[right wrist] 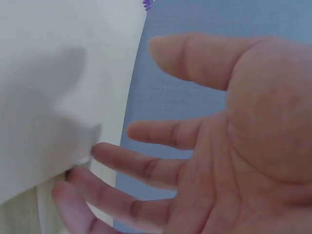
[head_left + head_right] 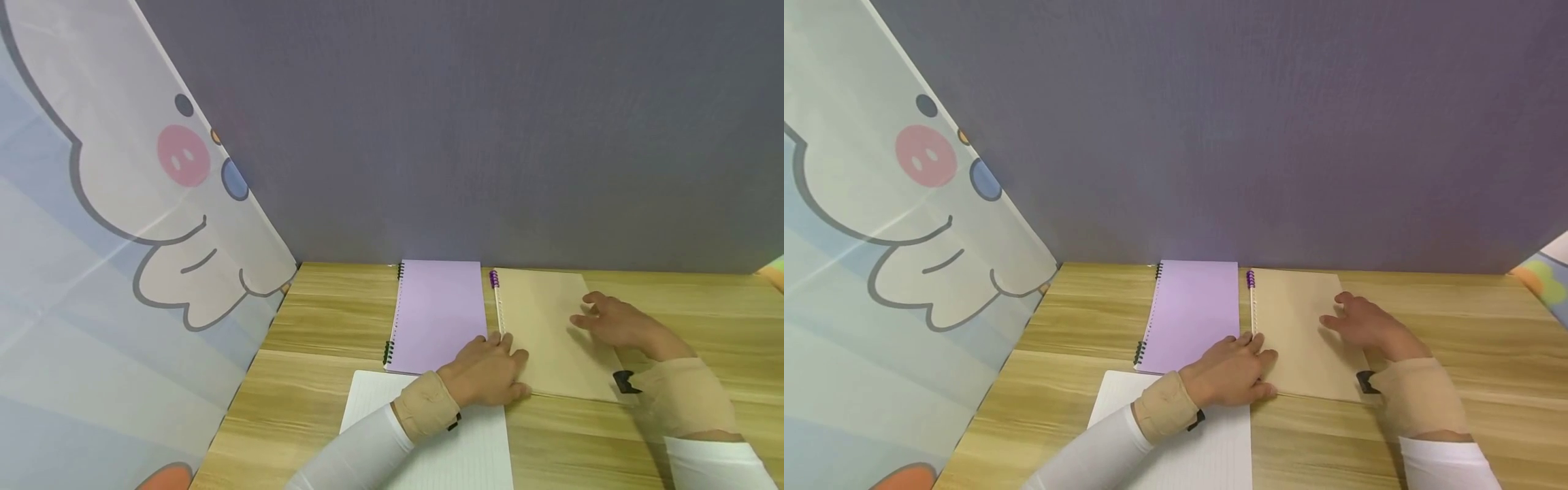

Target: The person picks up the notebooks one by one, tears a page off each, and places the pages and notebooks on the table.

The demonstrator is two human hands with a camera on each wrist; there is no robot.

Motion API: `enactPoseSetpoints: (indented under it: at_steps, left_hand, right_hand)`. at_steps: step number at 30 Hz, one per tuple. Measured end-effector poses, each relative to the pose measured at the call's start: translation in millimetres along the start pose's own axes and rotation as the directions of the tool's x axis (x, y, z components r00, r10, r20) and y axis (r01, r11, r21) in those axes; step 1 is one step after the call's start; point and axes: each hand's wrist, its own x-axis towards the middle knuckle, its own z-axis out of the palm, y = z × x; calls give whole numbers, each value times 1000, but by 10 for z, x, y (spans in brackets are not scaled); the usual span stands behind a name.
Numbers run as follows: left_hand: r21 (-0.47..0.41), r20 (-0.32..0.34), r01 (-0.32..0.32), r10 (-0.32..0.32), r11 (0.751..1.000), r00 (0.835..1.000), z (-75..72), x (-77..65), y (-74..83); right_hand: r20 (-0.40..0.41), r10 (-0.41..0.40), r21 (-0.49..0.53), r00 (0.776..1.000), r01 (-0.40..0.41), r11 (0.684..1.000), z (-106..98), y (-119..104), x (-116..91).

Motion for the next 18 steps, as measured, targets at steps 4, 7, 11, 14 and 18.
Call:
enactPoseSetpoints:
  at_steps: [4,7,11,14,18]
  left_hand:
    - [-19,2,-2,2,1000,1000,6,-10,-8]
    - [-26,-12,-10,10,1000,1000,13,-11,-19]
    - [-18,-52,-30,29,999,998,23,-3,-36]
    - [-15,-73,-39,37,999,997,27,7,-47]
    - [-13,-81,-44,43,999,996,25,18,-56]
  right_hand:
    - [27,36,21,999,-36,999,-46,44,-29]
    - [53,56,81,997,-60,995,-79,84,-61]
    - [91,82,178,993,-97,979,-96,123,-107]
    - [119,90,245,989,-117,963,-96,137,-155]
    - [157,106,293,982,-149,944,-115,136,-209]
